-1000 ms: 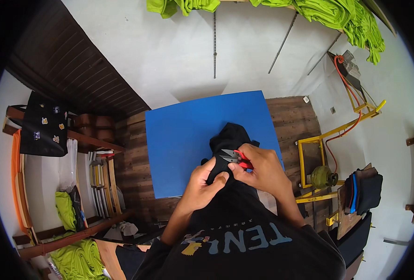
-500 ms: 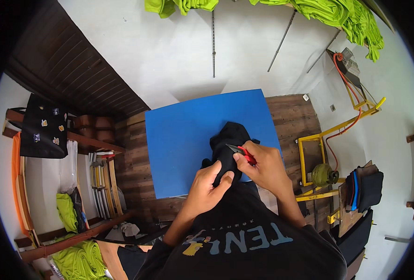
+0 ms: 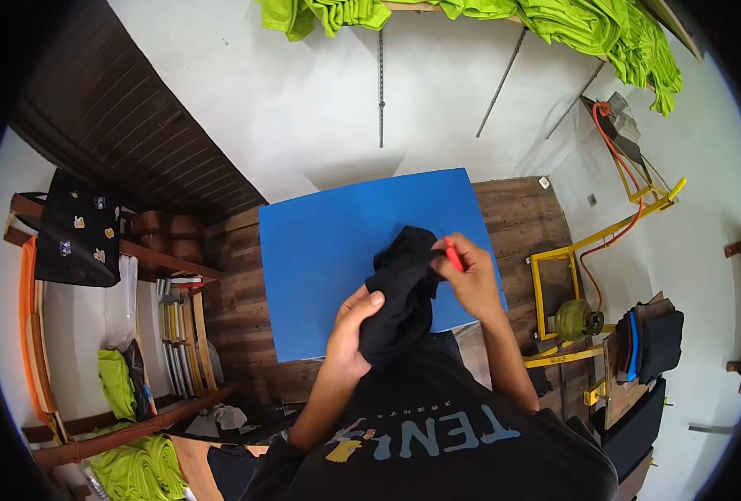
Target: Trim excess loose threads from a black garment using thread snips.
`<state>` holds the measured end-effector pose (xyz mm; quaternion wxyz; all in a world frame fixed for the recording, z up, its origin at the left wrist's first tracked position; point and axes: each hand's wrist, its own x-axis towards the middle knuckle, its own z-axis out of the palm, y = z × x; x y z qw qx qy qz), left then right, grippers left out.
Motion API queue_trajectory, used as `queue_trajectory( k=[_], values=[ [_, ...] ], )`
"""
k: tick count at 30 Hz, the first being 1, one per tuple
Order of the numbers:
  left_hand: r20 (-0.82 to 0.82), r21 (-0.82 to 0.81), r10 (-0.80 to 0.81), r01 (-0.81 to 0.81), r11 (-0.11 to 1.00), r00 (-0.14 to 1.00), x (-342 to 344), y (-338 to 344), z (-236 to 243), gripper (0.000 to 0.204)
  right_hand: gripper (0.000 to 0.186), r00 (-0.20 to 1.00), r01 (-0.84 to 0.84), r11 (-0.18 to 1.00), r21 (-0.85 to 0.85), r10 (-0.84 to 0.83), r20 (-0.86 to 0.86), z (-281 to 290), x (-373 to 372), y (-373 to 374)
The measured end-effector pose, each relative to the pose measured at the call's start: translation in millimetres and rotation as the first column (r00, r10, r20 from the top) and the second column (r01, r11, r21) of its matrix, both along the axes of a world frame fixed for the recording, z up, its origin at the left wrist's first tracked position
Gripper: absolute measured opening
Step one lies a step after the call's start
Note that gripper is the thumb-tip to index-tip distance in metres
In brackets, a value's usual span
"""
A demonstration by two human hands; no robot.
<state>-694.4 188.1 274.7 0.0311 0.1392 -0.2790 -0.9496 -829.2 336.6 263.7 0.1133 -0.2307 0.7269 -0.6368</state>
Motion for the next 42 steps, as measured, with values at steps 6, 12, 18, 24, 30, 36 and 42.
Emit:
queue_trajectory(
  k=[6, 12, 18, 24, 30, 36, 42],
  values=[
    [0.014, 0.402, -0.205, 0.182, 0.897, 0.979, 21, 4, -12, 0.039, 0.011, 0.970, -0.241, 0.970, -0.036, 0.239, -0.040, 33, -23, 3],
    [-0.040, 0.142, -0.015, 0.021, 0.990, 0.999, 10, 11, 10, 0.036, 0.017, 0.923, 0.044, 0.982, 0.184, 0.030, -0.383, 44, -16, -25],
    [-0.082, -0.029, 0.213, -0.216, 0.976, 0.974, 7, 19, 14, 0.036, 0.018, 0.927, -0.021, 0.974, 0.227, 0.104, -0.360, 77, 32, -6],
    [-0.168, -0.122, 0.187, -0.209, 0.970, 0.968, 4, 25, 15, 0.023, 0.025, 0.843, 0.024, 0.962, 0.271, 0.126, -0.523, 73, 51, -2],
    [-0.197, -0.203, 0.206, -0.246, 0.948, 0.958, 2, 29, 11, 0.018, 0.026, 0.833, 0.027, 0.958, 0.285, 0.136, -0.537, 60, 50, 1],
    [-0.172, -0.188, 0.198, -0.230, 0.955, 0.965, 6, 31, 13, 0.020, 0.024, 0.823, 0.091, 0.959, 0.269, 0.079, -0.562, 61, 51, -2],
    [-0.119, -0.056, 0.124, -0.132, 0.990, 0.985, 9, 33, 13, 0.024, 0.021, 0.823, 0.122, 0.947, 0.296, 0.070, -0.564, 65, 50, -1]
  ],
)
